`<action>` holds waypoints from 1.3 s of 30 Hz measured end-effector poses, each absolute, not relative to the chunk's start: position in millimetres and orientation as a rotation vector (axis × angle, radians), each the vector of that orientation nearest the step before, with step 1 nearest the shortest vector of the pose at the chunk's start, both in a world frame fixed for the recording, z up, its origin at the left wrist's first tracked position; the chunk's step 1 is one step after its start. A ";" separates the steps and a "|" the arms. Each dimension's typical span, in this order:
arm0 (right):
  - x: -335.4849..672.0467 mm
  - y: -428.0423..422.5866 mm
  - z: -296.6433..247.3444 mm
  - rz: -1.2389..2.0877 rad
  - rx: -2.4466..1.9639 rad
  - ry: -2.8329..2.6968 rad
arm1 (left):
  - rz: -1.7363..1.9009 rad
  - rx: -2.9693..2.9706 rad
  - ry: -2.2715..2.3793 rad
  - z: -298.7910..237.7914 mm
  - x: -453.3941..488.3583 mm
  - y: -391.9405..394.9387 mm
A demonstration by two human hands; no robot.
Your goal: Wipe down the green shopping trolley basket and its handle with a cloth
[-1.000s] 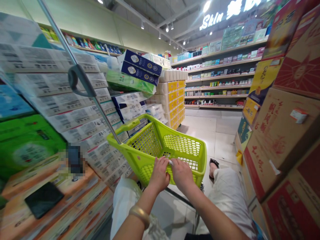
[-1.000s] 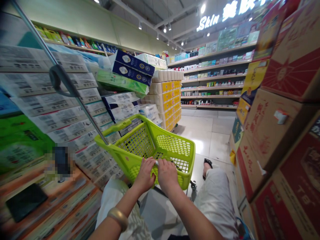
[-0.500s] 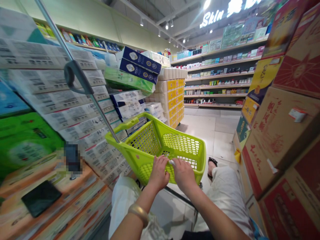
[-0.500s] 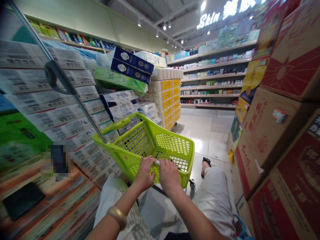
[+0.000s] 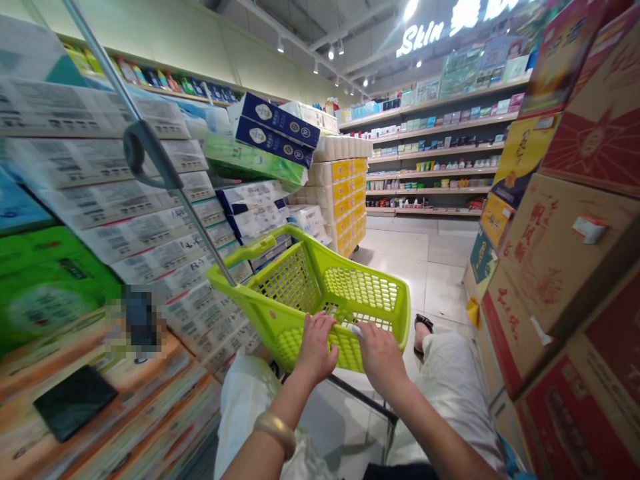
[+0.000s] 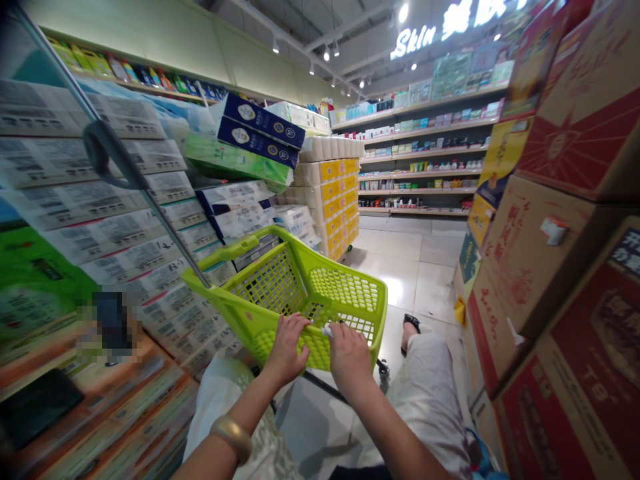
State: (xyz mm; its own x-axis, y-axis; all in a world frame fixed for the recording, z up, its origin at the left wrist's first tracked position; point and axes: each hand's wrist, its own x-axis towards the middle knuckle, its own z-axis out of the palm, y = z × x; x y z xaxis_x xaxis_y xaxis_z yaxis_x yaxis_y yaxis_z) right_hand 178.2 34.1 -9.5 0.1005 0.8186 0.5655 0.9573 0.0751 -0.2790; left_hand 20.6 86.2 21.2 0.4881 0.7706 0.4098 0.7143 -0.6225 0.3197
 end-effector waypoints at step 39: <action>183.7 16.2 -45.9 -0.324 -1.198 -1.697 | 0.654 2.748 1.307 22.6 28.3 104.0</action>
State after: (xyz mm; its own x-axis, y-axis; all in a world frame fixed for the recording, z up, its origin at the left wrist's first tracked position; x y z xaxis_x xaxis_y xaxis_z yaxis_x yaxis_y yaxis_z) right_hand 183.7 16.2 -45.9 -0.0173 0.5602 0.8282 0.8261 0.4746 -0.3038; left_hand 28.3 104.0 22.6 0.5588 0.7476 0.3589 0.7353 -0.6468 0.2024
